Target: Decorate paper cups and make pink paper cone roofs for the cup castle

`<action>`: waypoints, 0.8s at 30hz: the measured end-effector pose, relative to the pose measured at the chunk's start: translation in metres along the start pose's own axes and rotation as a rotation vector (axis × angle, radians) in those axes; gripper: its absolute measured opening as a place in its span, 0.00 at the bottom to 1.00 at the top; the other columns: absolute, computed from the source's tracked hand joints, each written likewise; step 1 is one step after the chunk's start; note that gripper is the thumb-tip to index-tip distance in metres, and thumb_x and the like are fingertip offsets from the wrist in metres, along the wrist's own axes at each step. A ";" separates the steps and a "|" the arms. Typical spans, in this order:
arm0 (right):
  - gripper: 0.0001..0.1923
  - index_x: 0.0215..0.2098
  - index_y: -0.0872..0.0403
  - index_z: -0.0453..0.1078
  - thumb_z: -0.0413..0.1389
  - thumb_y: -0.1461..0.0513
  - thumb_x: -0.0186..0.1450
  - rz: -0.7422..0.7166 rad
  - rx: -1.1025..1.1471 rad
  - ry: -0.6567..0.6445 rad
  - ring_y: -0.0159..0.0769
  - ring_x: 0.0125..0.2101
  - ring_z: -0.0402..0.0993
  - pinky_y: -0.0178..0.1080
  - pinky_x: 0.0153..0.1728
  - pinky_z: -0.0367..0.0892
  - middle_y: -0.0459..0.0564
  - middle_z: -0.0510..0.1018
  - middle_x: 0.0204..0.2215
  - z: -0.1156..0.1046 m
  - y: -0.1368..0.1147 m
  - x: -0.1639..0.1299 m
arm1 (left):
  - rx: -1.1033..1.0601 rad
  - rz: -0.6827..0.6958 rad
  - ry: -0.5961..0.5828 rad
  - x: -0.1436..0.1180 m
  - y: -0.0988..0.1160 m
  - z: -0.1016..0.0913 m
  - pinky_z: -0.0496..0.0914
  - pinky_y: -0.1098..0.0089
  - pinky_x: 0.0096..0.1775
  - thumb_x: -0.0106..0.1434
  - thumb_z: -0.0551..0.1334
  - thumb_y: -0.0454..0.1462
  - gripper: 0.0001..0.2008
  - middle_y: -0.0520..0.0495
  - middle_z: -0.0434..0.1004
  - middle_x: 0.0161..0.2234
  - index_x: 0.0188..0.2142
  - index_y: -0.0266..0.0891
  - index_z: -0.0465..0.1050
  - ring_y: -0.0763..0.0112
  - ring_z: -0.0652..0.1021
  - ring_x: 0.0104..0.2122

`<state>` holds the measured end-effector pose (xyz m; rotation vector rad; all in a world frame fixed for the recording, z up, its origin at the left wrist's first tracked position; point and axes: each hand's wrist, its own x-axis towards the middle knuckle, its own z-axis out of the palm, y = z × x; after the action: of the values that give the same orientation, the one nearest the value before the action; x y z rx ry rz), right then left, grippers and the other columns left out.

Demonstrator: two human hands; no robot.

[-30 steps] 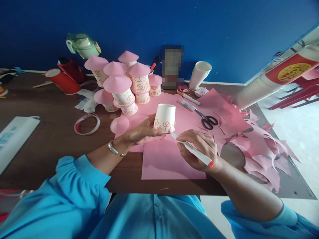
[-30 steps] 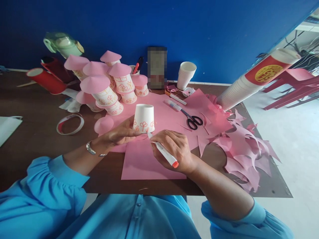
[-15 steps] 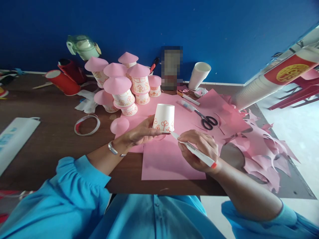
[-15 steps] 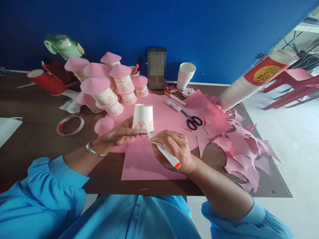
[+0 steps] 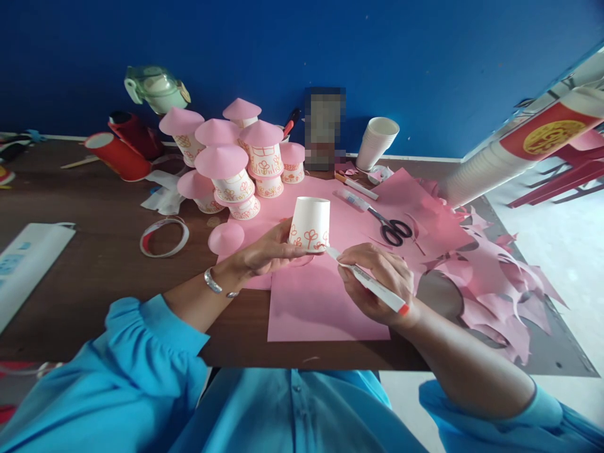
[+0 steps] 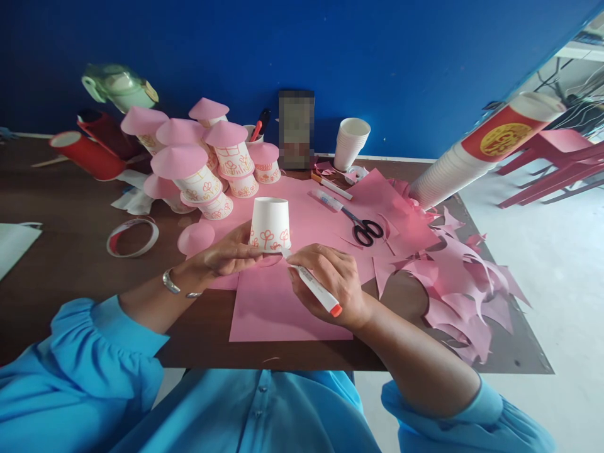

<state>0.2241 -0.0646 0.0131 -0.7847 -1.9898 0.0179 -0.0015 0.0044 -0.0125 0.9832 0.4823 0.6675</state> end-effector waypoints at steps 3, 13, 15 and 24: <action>0.10 0.47 0.51 0.71 0.59 0.68 0.69 0.014 -0.005 -0.004 0.36 0.29 0.83 0.36 0.32 0.79 0.48 0.84 0.31 -0.001 0.000 0.000 | 0.010 0.012 0.006 -0.001 -0.001 -0.001 0.77 0.60 0.50 0.59 0.77 0.37 0.18 0.42 0.84 0.45 0.47 0.39 0.80 0.59 0.83 0.46; 0.08 0.44 0.51 0.70 0.57 0.69 0.69 0.013 0.023 -0.040 0.34 0.27 0.81 0.35 0.31 0.77 0.47 0.82 0.29 -0.001 -0.003 0.002 | 0.002 0.007 0.014 0.000 -0.005 -0.006 0.77 0.61 0.51 0.58 0.76 0.34 0.19 0.44 0.83 0.47 0.49 0.42 0.79 0.62 0.82 0.48; 0.09 0.45 0.51 0.70 0.57 0.69 0.69 0.022 0.034 -0.049 0.34 0.27 0.81 0.35 0.31 0.77 0.46 0.82 0.29 -0.001 -0.003 0.002 | 0.023 0.016 0.014 -0.001 -0.003 -0.004 0.77 0.61 0.51 0.59 0.76 0.36 0.19 0.43 0.83 0.47 0.49 0.41 0.79 0.61 0.82 0.48; 0.12 0.50 0.50 0.72 0.58 0.68 0.70 0.028 0.053 0.040 0.37 0.30 0.83 0.37 0.31 0.78 0.49 0.83 0.33 -0.002 0.000 -0.002 | -0.024 0.045 0.005 0.001 -0.001 -0.002 0.77 0.59 0.55 0.58 0.76 0.37 0.21 0.43 0.83 0.49 0.51 0.44 0.79 0.57 0.82 0.51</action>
<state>0.2258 -0.0665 0.0125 -0.7734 -1.9331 0.0711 -0.0018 0.0057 -0.0145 0.9720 0.4564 0.7143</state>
